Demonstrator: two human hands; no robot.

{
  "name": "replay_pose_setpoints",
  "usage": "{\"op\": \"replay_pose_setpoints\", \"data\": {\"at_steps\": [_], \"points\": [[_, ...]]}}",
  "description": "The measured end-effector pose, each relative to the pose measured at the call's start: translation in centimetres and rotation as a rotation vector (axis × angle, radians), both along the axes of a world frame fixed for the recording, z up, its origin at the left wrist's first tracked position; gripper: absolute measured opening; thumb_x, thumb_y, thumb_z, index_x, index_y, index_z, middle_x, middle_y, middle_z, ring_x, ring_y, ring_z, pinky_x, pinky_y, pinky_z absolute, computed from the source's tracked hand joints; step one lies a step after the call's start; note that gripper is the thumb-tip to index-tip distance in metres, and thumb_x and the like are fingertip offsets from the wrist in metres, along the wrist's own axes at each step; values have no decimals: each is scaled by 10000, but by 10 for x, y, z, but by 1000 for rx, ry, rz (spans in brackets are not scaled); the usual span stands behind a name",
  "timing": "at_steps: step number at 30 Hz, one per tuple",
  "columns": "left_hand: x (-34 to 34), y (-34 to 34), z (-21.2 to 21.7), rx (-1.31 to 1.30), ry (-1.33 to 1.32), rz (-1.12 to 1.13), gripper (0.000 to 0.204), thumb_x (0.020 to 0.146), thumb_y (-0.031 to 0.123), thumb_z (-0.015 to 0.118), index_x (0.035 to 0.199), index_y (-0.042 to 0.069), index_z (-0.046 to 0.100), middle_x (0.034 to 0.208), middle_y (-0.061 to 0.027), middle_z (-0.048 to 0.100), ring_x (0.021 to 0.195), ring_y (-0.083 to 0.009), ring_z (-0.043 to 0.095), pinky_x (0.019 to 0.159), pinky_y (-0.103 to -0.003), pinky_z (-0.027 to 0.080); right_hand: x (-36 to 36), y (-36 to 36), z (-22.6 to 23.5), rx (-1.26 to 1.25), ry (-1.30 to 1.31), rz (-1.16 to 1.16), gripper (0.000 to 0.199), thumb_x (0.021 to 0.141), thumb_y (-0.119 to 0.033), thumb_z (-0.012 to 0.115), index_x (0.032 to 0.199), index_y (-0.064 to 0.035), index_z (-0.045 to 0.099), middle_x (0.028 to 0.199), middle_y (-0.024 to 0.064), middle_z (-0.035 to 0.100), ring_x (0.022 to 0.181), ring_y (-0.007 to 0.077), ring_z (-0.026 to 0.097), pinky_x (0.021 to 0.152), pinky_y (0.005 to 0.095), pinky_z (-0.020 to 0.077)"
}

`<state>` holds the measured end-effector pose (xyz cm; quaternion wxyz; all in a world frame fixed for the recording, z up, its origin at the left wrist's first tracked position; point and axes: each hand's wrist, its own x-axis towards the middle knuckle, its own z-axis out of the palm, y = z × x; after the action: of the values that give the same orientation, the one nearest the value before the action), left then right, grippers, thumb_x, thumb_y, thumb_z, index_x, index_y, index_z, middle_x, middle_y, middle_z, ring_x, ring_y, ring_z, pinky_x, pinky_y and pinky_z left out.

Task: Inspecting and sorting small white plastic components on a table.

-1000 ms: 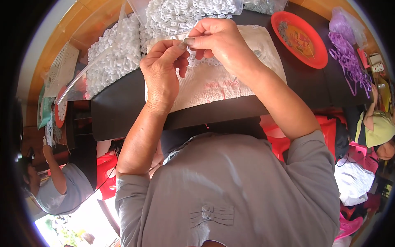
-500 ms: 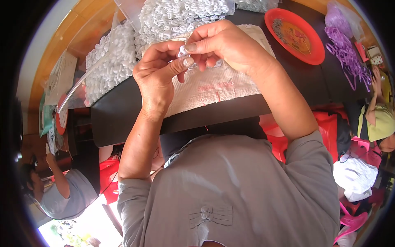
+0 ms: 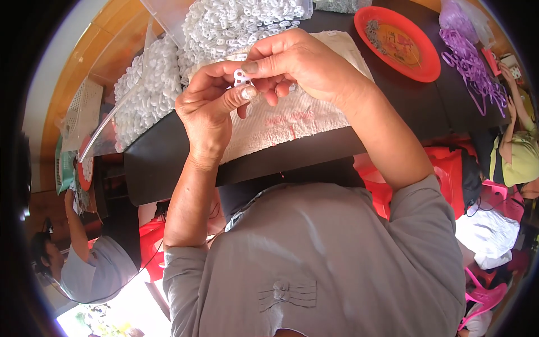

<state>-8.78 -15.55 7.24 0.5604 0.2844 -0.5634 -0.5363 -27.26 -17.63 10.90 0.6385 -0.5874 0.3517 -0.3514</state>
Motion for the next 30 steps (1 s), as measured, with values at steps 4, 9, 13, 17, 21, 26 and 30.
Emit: {"op": "replay_pose_setpoints", "data": {"at_steps": [4,9,13,17,21,26,30], "points": [[-2,0,2,16,46,-2,257,791,3,756,1025,10,649,831,-51,690,704,-68,611,511,-186,438,-1,-1,-2,-74,1,-10,243,901,-262,653,858,-24,675,658,-4,617,568,83,599,510,195,400],[0,3,3,-1,-16,21,272,788,3,760,1035,8,647,847,-52,688,679,-64,599,510,-186,429,0,0,-1,-119,38,-16,245,902,-262,651,846,-24,670,646,-7,610,559,80,595,511,199,405],[-1,8,6,-55,-60,35,246,798,-48,727,1019,-30,620,858,-103,684,711,-136,659,599,-234,533,1,1,-2,-10,-8,23,228,908,-218,637,864,5,651,661,17,600,548,92,580,503,206,415],[1,12,9,-125,-17,-34,162,815,-96,681,938,-67,579,847,-157,675,785,-246,708,713,-321,606,0,2,-7,48,-63,102,225,913,-195,626,875,27,632,672,35,587,535,111,566,480,214,418],[1,13,9,-94,42,-63,143,819,-98,676,902,-66,565,844,-169,671,769,-264,708,697,-344,615,4,1,-15,76,-153,119,229,904,-203,634,872,23,628,661,37,582,521,116,556,477,211,415],[6,8,5,-74,119,-83,147,812,-100,687,893,-63,570,849,-167,671,742,-260,705,675,-346,620,10,-3,-20,128,-249,159,217,887,-192,643,874,24,625,648,38,574,510,119,535,468,219,405],[4,4,5,-95,105,-57,161,787,-103,712,871,-58,583,814,-124,665,732,-234,700,659,-322,615,10,-2,-22,121,-293,138,200,888,-185,653,851,9,625,635,21,559,487,94,484,482,236,412]]}}
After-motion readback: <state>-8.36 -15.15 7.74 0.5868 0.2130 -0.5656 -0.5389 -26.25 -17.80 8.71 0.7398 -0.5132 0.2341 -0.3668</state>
